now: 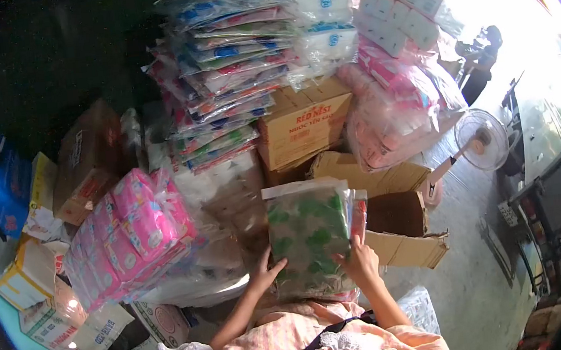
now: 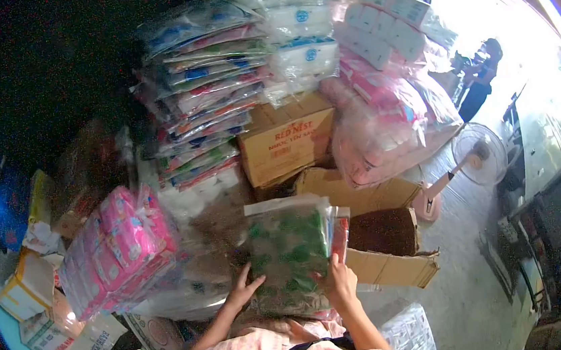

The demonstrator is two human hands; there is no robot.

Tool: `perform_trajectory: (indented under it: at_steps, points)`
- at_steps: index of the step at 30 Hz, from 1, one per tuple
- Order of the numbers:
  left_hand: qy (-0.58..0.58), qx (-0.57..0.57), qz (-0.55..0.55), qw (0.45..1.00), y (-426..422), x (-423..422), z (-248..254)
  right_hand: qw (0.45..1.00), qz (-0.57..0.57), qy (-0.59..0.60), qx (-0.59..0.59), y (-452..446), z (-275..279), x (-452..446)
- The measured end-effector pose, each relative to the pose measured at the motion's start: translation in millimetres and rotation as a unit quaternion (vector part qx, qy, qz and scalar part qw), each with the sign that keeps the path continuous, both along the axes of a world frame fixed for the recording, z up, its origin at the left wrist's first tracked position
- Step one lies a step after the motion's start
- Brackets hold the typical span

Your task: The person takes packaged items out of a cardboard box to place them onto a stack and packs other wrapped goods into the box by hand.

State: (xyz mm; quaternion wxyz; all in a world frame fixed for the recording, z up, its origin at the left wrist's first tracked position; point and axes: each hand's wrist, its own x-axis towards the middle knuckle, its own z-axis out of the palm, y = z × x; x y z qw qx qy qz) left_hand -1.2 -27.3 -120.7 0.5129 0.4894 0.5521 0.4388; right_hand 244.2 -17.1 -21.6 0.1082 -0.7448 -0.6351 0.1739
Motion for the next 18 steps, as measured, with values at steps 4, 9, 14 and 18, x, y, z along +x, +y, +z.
perform_trajectory:
  at_steps: [4, 9, 14, 18]
  points:
    - [-0.022, -0.021, 0.020, 0.999, 7.7, 1.1, -10.0, 0.997, -0.011, 0.013, 0.070, 0.5, -15.6, 18.2]
    - [-0.173, -0.185, -0.035, 0.967, 15.5, -3.6, -68.7, 0.959, 0.016, 0.040, 0.281, 15.1, 43.4, 22.9]
    - [-0.129, -0.169, -0.046, 0.976, 15.0, -0.6, -36.9, 0.853, 0.183, 0.037, 0.487, 43.6, 146.2, 35.9]
    - [-0.109, -0.231, -0.109, 0.961, 29.0, -7.6, -10.9, 0.786, 0.050, 0.103, 0.607, 70.4, 192.0, 58.4]
